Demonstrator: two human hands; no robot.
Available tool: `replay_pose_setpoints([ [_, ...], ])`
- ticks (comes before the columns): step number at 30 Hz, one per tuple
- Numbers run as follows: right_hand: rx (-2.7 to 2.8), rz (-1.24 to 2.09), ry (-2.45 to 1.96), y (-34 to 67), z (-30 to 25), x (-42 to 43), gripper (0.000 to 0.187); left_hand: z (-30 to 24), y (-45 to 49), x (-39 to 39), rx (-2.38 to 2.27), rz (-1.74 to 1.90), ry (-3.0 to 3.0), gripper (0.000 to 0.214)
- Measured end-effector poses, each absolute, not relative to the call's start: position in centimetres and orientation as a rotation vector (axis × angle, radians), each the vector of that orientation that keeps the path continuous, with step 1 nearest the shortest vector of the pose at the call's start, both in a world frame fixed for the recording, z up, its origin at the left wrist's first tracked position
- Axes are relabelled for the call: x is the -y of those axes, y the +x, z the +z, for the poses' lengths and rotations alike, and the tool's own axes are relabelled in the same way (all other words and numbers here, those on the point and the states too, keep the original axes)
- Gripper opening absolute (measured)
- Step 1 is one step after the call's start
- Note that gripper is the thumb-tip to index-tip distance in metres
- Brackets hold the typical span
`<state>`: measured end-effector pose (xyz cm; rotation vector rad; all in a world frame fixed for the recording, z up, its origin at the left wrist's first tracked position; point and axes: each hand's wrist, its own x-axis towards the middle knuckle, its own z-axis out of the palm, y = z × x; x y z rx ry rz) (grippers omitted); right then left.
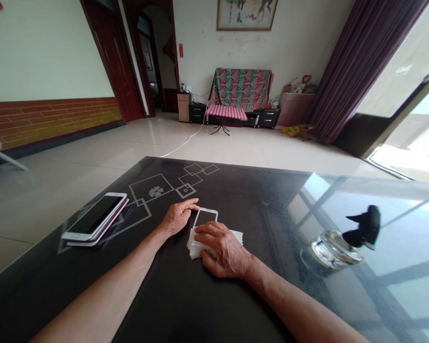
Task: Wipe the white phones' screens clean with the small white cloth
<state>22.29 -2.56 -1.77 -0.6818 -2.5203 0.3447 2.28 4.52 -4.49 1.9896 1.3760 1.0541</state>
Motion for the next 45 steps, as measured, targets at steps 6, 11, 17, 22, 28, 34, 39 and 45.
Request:
replay_pose_setpoints([
  [6, 2.443, 0.337, -0.749, 23.4, -1.7, 2.1, 0.025, -4.3, 2.3, -4.5, -1.378, 1.068, 1.987, 0.050],
  [11, 2.512, 0.316, -0.730, 23.2, -1.6, 2.7, 0.028, -4.5, 2.4, -4.6, -1.367, 1.083, 1.987, 0.050],
  [17, 2.592, 0.306, -0.684, 22.1, -1.4, 3.7, 0.039, -4.6, 2.4, -4.6, -1.371, 1.079, 1.984, 0.050],
  [22, 2.484, 0.337, -0.664, 22.1, -1.8, 3.1, 0.036, -4.5, 2.3, -4.6, -1.375, 1.070, 1.997, 0.051],
  [28, 2.312, 0.212, -0.856, 23.4, -3.0, 1.2, 0.031, -4.7, 2.1, -4.6, -1.387, 1.055, 2.013, 0.050],
  [34, 2.299, 0.055, -0.983, 23.7, -3.7, 0.7, 0.032, -4.7, 2.1, -4.7, -1.393, 1.057, 2.007, 0.051],
  [39, 2.392, 0.127, -0.875, 22.4, -2.8, 2.6, 0.035, -4.5, 2.2, -4.6, -1.388, 1.062, 2.015, 0.051],
  [45, 2.495, 0.267, -0.739, 21.4, -1.6, 3.8, 0.040, -4.3, 2.2, -4.5, -1.392, 1.055, 2.024, 0.052],
])
